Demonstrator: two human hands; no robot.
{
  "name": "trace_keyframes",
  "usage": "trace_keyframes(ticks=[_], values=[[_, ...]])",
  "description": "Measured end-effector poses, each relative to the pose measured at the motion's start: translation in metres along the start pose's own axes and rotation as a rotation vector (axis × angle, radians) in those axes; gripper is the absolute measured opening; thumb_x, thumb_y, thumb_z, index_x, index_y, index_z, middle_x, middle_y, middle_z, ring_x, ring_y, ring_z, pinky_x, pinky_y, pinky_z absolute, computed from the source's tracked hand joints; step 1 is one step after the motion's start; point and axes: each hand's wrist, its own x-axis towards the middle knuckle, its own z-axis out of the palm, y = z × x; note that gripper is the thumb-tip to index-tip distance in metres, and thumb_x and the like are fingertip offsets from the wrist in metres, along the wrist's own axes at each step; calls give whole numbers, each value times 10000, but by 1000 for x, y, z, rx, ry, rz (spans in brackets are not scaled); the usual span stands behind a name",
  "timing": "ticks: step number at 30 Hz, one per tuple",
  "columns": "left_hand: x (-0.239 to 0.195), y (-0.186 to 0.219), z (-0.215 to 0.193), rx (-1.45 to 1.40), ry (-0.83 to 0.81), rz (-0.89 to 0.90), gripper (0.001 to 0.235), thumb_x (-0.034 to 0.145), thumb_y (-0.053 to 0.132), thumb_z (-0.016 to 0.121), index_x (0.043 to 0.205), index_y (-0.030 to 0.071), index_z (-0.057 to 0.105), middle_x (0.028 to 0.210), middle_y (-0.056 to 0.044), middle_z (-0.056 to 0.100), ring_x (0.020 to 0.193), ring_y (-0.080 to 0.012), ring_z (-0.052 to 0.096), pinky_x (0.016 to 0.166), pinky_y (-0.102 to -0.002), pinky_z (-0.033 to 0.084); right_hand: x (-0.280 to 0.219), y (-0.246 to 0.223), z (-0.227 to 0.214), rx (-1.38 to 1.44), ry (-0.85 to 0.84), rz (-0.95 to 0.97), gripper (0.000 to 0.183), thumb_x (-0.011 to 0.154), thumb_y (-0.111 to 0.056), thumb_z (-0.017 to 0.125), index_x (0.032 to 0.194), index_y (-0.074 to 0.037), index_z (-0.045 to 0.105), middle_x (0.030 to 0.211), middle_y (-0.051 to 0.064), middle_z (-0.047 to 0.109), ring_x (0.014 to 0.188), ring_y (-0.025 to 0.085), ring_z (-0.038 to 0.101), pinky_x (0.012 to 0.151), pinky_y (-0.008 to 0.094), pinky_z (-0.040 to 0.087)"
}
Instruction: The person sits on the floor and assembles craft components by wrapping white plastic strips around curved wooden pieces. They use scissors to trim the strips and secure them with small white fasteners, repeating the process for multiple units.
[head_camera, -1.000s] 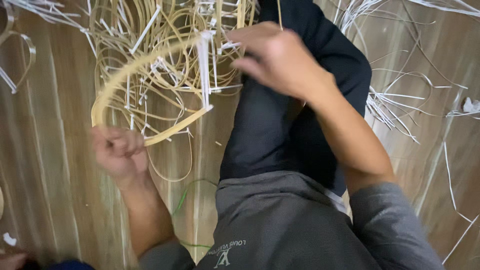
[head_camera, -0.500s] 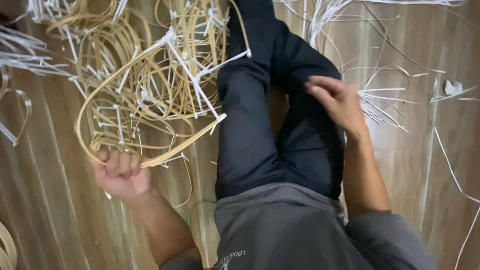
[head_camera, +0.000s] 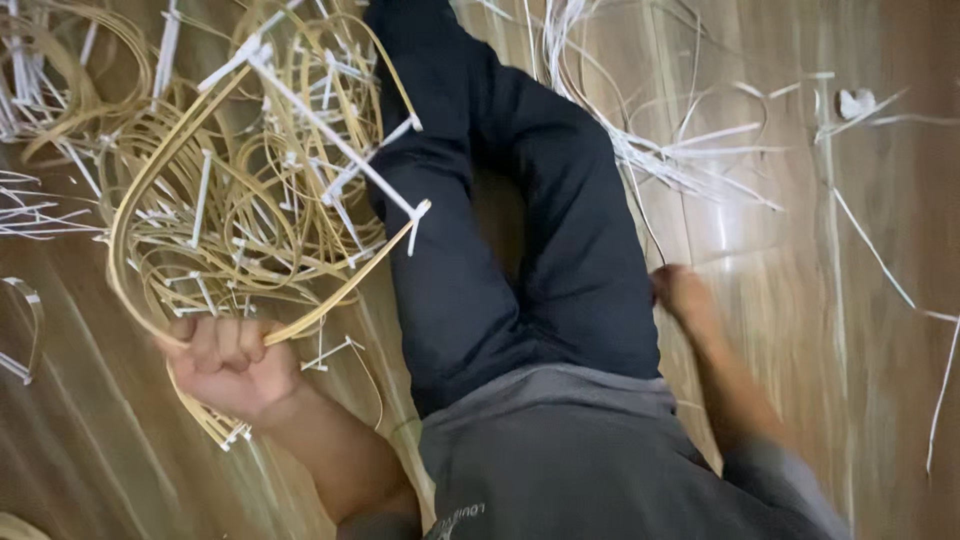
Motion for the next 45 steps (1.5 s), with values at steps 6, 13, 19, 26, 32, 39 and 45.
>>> trace_keyframes(ticks=[6, 13, 19, 26, 32, 39, 45], values=[[8, -9, 8, 133, -15, 39, 400, 1181, 244, 321, 1068, -29, 590, 545, 60, 299, 442, -48, 207, 470, -244, 189, 0, -3, 27, -147, 35, 1, 321, 951, -358, 685, 1035, -69, 797, 902, 169, 769, 805, 308, 732, 742, 433, 560], [-1, 6, 5, 142, -67, -17, 372, 1187, 214, 364, 1045, -11, 625, 552, 62, 324, 482, -49, 225, 503, -219, 204, 47, -12, -39, 12, 517, -107, 349, 901, -377, 721, 1023, -55, 781, 897, 198, 747, 814, 365, 731, 752, 453, 568], [-4, 7, 1, 45, -99, -60, 407, 1213, 213, 374, 970, 3, 625, 575, 47, 335, 502, -62, 243, 515, -237, 214, 11, -42, -18, -264, 331, 49, 440, 918, -479, 739, 947, -40, 737, 880, 243, 734, 818, 414, 716, 727, 516, 565], [18, -7, -13, -65, 13, 56, 313, 1092, 152, 355, 1071, -36, 604, 619, 53, 376, 459, -53, 272, 468, -249, 224, -24, -41, 31, -235, 292, 189, 310, 1081, -227, 412, 1089, -58, 672, 999, 266, 721, 914, 470, 708, 773, 560, 565], [30, -11, -22, -163, -4, -34, 304, 1109, 159, 378, 1036, -44, 594, 554, 15, 390, 474, -65, 271, 460, -233, 225, -27, -29, 19, -300, 148, 183, 327, 979, -279, 581, 1137, -7, 669, 1051, 282, 730, 999, 444, 710, 861, 528, 558], [37, -34, -20, -302, -58, -41, 313, 1129, 210, 404, 1038, -19, 597, 593, 33, 407, 476, -79, 273, 437, -255, 228, -74, -48, -52, 352, 235, -36, 312, 942, -301, 679, 1041, -6, 683, 884, 164, 749, 814, 247, 713, 716, 394, 536], [37, -75, -5, -506, -48, -49, 241, 1091, 201, 457, 981, 21, 573, 598, 32, 390, 469, -70, 268, 443, -247, 221, -127, -168, -72, 843, -393, -469, 342, 1005, -333, 601, 834, -39, 635, 645, 107, 654, 481, 173, 563, 420, 291, 413]])
